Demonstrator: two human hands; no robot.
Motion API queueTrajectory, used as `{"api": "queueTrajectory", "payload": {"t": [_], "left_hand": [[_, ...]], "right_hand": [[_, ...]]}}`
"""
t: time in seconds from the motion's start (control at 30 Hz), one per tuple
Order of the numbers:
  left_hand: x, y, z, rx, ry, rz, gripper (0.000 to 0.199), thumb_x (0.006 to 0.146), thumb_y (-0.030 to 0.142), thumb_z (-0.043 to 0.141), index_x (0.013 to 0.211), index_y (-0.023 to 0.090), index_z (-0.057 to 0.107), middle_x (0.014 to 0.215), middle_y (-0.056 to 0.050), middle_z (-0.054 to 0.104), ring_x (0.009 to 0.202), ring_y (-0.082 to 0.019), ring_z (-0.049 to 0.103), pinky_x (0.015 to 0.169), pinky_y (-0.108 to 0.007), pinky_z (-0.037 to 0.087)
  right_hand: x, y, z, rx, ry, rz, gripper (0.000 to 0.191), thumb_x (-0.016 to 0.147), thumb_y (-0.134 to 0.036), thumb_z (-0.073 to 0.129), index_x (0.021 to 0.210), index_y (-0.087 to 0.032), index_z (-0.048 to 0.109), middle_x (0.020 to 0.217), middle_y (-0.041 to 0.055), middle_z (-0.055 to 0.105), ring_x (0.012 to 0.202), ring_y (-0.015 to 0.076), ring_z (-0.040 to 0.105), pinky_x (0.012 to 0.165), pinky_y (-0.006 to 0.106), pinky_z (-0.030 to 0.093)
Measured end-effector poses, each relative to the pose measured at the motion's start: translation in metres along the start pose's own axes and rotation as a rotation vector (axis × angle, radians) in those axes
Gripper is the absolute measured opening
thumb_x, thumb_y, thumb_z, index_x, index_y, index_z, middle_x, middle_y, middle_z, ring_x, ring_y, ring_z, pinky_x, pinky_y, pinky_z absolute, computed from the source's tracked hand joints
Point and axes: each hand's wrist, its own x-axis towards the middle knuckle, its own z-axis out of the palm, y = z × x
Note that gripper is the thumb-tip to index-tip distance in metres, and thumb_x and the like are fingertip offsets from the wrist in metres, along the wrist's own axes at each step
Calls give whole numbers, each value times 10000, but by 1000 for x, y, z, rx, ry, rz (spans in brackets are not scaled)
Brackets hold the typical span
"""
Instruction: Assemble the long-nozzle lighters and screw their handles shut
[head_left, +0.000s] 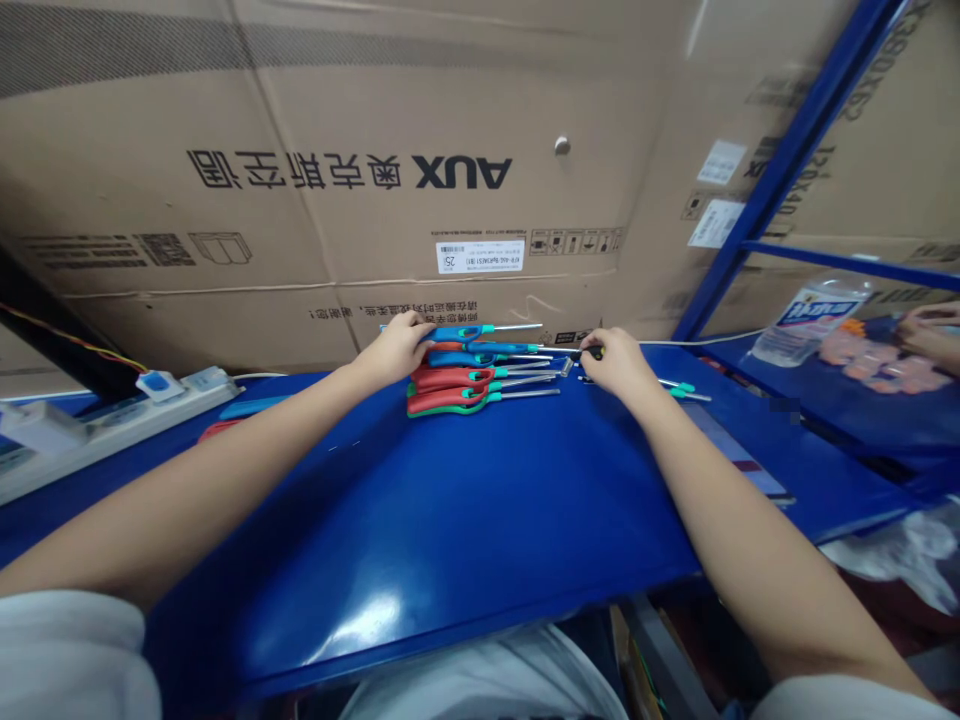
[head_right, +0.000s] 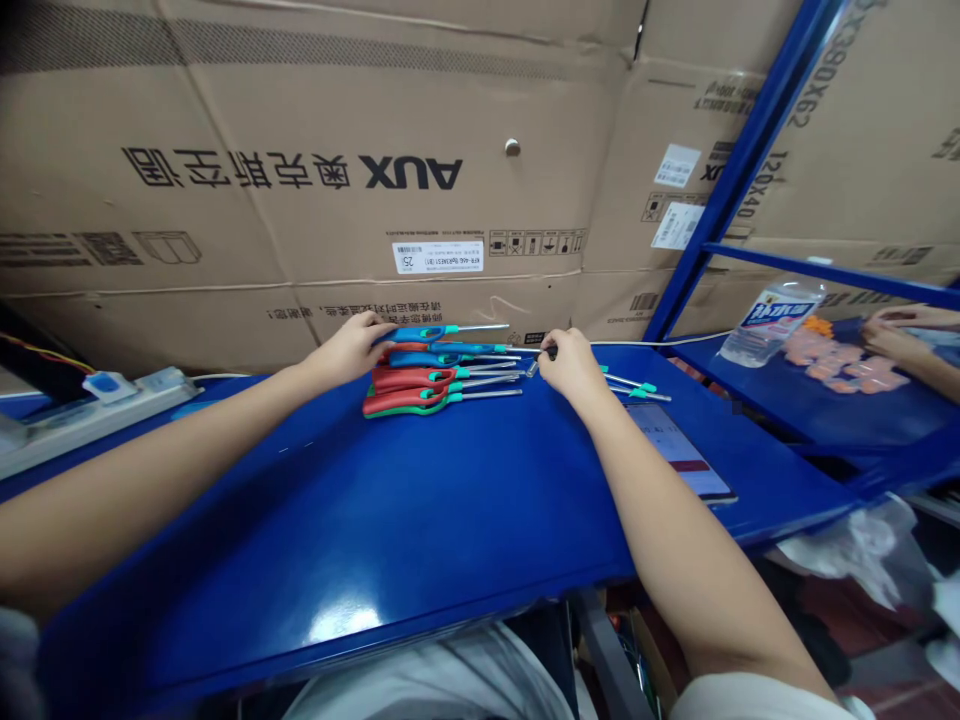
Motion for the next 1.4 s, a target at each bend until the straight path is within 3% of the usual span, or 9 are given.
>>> {"api": "queueTrajectory", "payload": {"t": [0.2, 0.3, 0.47, 0.7, 0.87, 1.0, 1.1, 1.17, 1.4], "left_hand": [[7, -1, 9, 10, -41, 1, 342, 983, 248, 421, 1145, 147, 704, 1053, -130, 652, 1037, -269, 613, 986, -443, 512], [11, -3, 10, 14, -35, -25, 364, 984, 230, 382, 1108, 148, 714, 1021, -121, 668, 1009, -260, 630, 965, -428, 523], [9, 0, 5, 10, -23, -60, 369, 964, 220, 383, 1063, 135, 728, 1041, -135, 680, 999, -261, 647, 950, -407, 531], [-14, 14, -14, 26, 1, -94, 348, 947, 292, 453, 1137, 147, 707, 1097, -133, 672, 1083, -283, 621, 982, -427, 510], [-48, 16, -44, 56, -3, -161, 424, 956, 373, 449, 1224, 132, 672, 1180, -151, 661, 1130, -299, 616, 1012, -424, 487], [-86, -7, -75, 153, -229, -314, 487, 877, 320, 486, 1305, 125, 613, 1276, -143, 652, 1219, -294, 589, 1082, -402, 435], [-114, -33, -93, 166, -384, -397, 503, 734, 325, 611, 1181, 99, 659, 1180, -163, 703, 1105, -322, 654, 975, -390, 500], [-130, -47, -101, 159, -465, -453, 449, 683, 338, 666, 1083, 136, 677, 1078, -123, 731, 955, -285, 692, 818, -329, 535], [-153, -68, -104, 129, -587, -557, 276, 567, 185, 686, 843, 184, 681, 720, 14, 685, 626, -177, 599, 565, -220, 404]], "right_hand": [[-11, -7, 7, -39, -361, 74, 325, 765, -87, 627, 1074, -158, 697, 1073, 138, 683, 582, 143, 645, 590, 279, 512], [-15, -11, 8, -94, -464, 42, 374, 748, -92, 663, 1107, -183, 706, 1109, 139, 669, 714, 184, 679, 645, 286, 515], [-16, -12, 6, -169, -522, -36, 383, 783, -171, 699, 1163, -216, 704, 1138, 134, 660, 1016, 267, 651, 823, 322, 510], [-15, -8, 14, -157, -476, -102, 263, 888, -261, 636, 1132, -205, 717, 1152, 134, 650, 1007, 250, 657, 878, 332, 510], [-15, -8, 16, -150, -373, -115, 242, 905, -260, 606, 1103, -166, 710, 1176, 180, 619, 1070, 299, 643, 910, 385, 511], [-16, -16, 15, -114, -304, -155, 211, 919, -254, 575, 1063, -165, 702, 1171, 163, 611, 1067, 284, 635, 958, 395, 498], [-19, -24, 16, -44, -223, -213, 171, 914, -230, 561, 1000, -173, 697, 1143, 143, 618, 1045, 263, 635, 956, 381, 503], [-20, -28, 17, 21, -158, -255, 152, 914, -238, 555, 950, -180, 690, 1114, 136, 627, 1039, 262, 633, 943, 381, 512], [-24, -33, 23, 108, -122, -284, 166, 927, -281, 537, 892, -192, 674, 1111, 134, 638, 1011, 259, 636, 933, 391, 519]]}}
